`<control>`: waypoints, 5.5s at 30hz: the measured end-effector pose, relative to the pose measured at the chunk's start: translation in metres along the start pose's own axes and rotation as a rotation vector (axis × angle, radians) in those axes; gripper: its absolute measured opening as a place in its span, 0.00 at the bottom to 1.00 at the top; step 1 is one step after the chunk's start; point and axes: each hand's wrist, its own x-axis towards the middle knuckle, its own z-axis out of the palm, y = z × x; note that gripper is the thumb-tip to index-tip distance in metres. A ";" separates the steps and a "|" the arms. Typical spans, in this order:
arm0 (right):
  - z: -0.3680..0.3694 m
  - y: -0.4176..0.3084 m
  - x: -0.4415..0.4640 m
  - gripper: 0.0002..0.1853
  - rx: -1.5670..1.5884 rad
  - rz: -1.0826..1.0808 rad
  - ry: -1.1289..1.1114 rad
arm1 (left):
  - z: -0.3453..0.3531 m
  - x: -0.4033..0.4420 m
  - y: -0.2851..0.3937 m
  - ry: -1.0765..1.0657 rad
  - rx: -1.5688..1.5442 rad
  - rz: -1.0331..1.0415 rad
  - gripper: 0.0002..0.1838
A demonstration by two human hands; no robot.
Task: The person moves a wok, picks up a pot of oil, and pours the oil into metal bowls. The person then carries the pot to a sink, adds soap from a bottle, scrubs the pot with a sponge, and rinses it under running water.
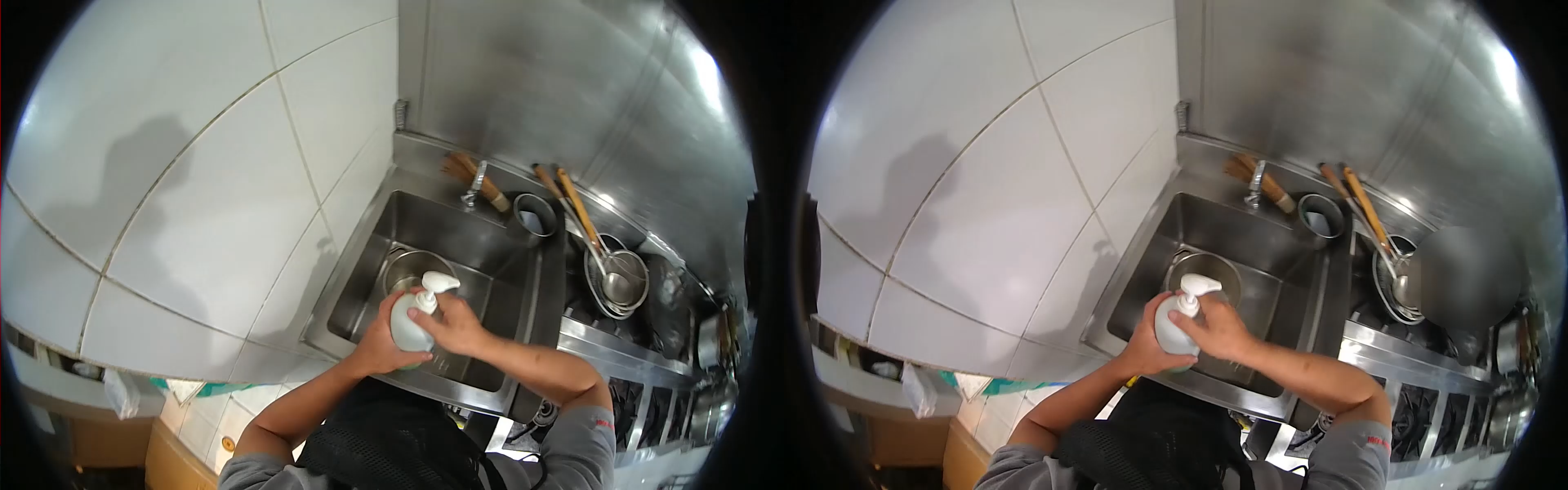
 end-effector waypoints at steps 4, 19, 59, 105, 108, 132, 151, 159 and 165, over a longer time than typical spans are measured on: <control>-0.022 -0.019 -0.040 0.25 -0.103 0.128 0.066 | 0.029 0.000 0.004 -0.236 -0.044 -0.007 0.55; -0.038 0.029 -0.086 0.24 0.366 0.313 0.414 | 0.042 0.037 -0.066 -0.559 -0.269 0.062 0.58; -0.162 0.151 -0.135 0.15 -0.565 0.095 0.522 | 0.222 0.417 -0.010 -0.545 1.441 0.529 0.51; -0.204 0.031 -0.083 0.17 0.370 -0.015 0.721 | 0.079 0.129 -0.025 -0.250 0.317 0.245 0.54; -0.194 0.017 -0.069 0.18 0.274 -0.056 0.571 | 0.071 0.096 -0.015 -0.229 0.347 0.210 0.55; -0.049 0.022 -0.023 0.16 0.171 -0.014 0.142 | 0.023 0.060 -0.032 -0.035 0.105 0.138 0.52; -0.053 0.116 0.054 0.25 0.138 0.152 0.416 | 0.056 0.143 -0.106 -0.027 0.362 0.207 0.52; -0.193 0.233 0.091 0.14 -0.714 0.069 0.746 | 0.029 0.272 -0.163 0.343 0.279 0.086 0.52; -0.184 0.271 0.109 0.15 -0.336 0.616 1.000 | 0.004 0.380 -0.210 0.544 0.302 0.033 0.51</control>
